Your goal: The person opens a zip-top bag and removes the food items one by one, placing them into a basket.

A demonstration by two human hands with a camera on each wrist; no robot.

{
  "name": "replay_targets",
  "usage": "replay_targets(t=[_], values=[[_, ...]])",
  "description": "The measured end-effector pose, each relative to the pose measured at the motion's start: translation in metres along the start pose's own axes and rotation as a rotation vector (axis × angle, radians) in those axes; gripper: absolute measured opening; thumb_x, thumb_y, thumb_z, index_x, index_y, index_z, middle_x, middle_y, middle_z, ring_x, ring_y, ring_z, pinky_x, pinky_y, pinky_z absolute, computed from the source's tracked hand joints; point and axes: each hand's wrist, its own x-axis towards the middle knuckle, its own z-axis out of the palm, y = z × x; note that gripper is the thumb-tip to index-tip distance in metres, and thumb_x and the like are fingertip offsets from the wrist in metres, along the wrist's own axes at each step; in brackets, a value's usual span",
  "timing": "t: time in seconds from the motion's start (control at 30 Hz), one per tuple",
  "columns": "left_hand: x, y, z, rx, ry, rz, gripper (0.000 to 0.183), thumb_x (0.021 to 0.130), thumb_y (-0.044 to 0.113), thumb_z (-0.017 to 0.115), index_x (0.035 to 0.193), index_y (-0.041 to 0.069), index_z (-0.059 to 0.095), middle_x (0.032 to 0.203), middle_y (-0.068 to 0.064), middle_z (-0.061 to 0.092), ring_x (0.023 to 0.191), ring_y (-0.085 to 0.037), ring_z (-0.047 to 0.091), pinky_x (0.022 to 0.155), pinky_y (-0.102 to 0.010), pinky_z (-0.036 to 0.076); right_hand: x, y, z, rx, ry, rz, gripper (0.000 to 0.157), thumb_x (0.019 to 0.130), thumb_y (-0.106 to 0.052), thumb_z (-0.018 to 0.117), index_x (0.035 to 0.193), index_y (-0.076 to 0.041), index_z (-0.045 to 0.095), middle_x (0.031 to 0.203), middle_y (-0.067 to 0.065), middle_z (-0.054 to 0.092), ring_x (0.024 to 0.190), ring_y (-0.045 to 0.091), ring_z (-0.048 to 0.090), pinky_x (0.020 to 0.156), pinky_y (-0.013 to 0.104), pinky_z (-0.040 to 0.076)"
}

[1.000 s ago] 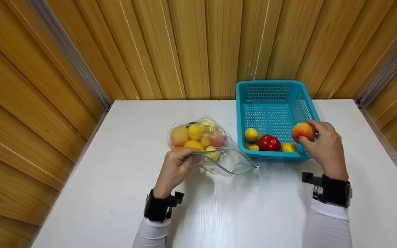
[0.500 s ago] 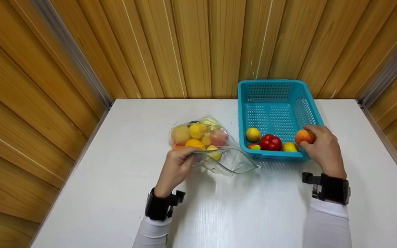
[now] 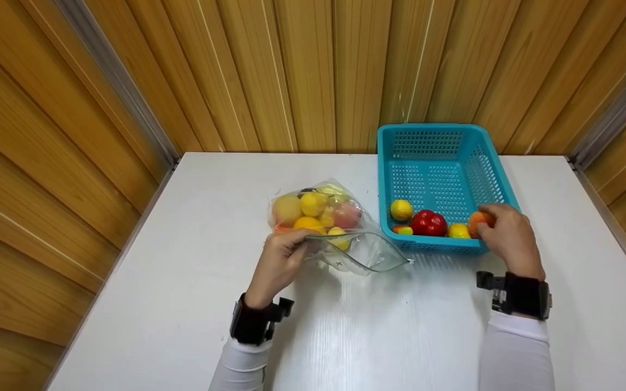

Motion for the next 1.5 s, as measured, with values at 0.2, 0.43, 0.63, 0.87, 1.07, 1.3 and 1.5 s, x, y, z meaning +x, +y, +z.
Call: replay_targets(t=[0.2, 0.43, 0.63, 0.87, 1.07, 1.3, 1.5], values=[[0.001, 0.000, 0.000, 0.031, 0.004, 0.016, 0.019, 0.100, -0.009, 0.068, 0.110, -0.003, 0.084, 0.107, -0.016, 0.085, 0.094, -0.023, 0.079, 0.088, -0.031, 0.068, 0.004, 0.001, 0.001, -0.054, -0.063, 0.009, 0.058, 0.109, -0.010, 0.055, 0.158, 0.018, 0.041, 0.160, 0.046, 0.041, 0.140, 0.061, 0.043, 0.123, 0.080, 0.034], [0.000, -0.002, 0.001, 0.047, 0.016, 0.025, 0.024, 0.099, -0.012, 0.065, 0.108, -0.001, 0.085, 0.104, -0.013, 0.085, 0.094, -0.019, 0.076, 0.089, -0.030, 0.066, 0.003, -0.002, 0.003, -0.030, 0.002, -0.017, 0.057, 0.108, -0.009, 0.054, 0.156, 0.019, 0.044, 0.160, 0.047, 0.042, 0.143, 0.063, 0.042, 0.122, 0.080, 0.036], [0.000, -0.001, 0.001, 0.041, 0.010, 0.024, 0.022, 0.100, -0.010, 0.066, 0.109, -0.002, 0.084, 0.104, -0.014, 0.085, 0.094, -0.020, 0.077, 0.090, -0.031, 0.067, -0.003, -0.012, -0.001, 0.020, 0.078, -0.048, 0.049, 0.108, -0.008, 0.054, 0.150, 0.018, 0.052, 0.160, 0.044, 0.046, 0.146, 0.063, 0.042, 0.120, 0.080, 0.039], [0.000, -0.001, 0.001, 0.032, 0.016, 0.036, 0.028, 0.098, -0.014, 0.062, 0.109, -0.002, 0.084, 0.106, -0.015, 0.085, 0.095, -0.021, 0.076, 0.091, -0.033, 0.067, -0.025, -0.043, -0.008, 0.120, 0.273, -0.212, 0.038, 0.106, -0.003, 0.060, 0.141, 0.009, 0.068, 0.151, 0.034, 0.063, 0.136, 0.052, 0.061, 0.112, 0.021, 0.056], [0.000, -0.001, 0.001, 0.028, 0.020, 0.038, 0.024, 0.100, -0.012, 0.064, 0.111, -0.002, 0.084, 0.107, -0.016, 0.085, 0.095, -0.019, 0.076, 0.091, -0.031, 0.067, -0.047, -0.073, -0.006, 0.186, 0.363, -0.423, 0.035, 0.100, 0.006, 0.070, 0.134, 0.006, 0.075, 0.136, 0.029, 0.074, 0.109, -0.018, 0.060, 0.092, -0.007, 0.040], [0.000, 0.000, 0.001, 0.021, 0.018, 0.035, 0.020, 0.101, -0.008, 0.068, 0.110, -0.002, 0.084, 0.107, -0.015, 0.085, 0.097, -0.019, 0.077, 0.091, -0.031, 0.067, -0.064, -0.101, 0.003, 0.181, 0.347, -0.577, 0.039, 0.094, 0.010, 0.076, 0.132, 0.002, 0.077, 0.131, 0.022, 0.079, 0.119, -0.016, 0.060, 0.103, -0.002, 0.042], [0.001, 0.000, 0.002, 0.008, 0.019, 0.038, 0.019, 0.101, -0.008, 0.068, 0.111, -0.003, 0.084, 0.108, -0.017, 0.085, 0.097, -0.024, 0.079, 0.091, -0.033, 0.068, -0.073, -0.123, 0.020, 0.171, 0.224, -0.741, 0.043, 0.091, 0.013, 0.079, 0.131, 0.001, 0.078, 0.129, 0.017, 0.080, 0.122, 0.027, 0.075, 0.108, 0.001, 0.043]])
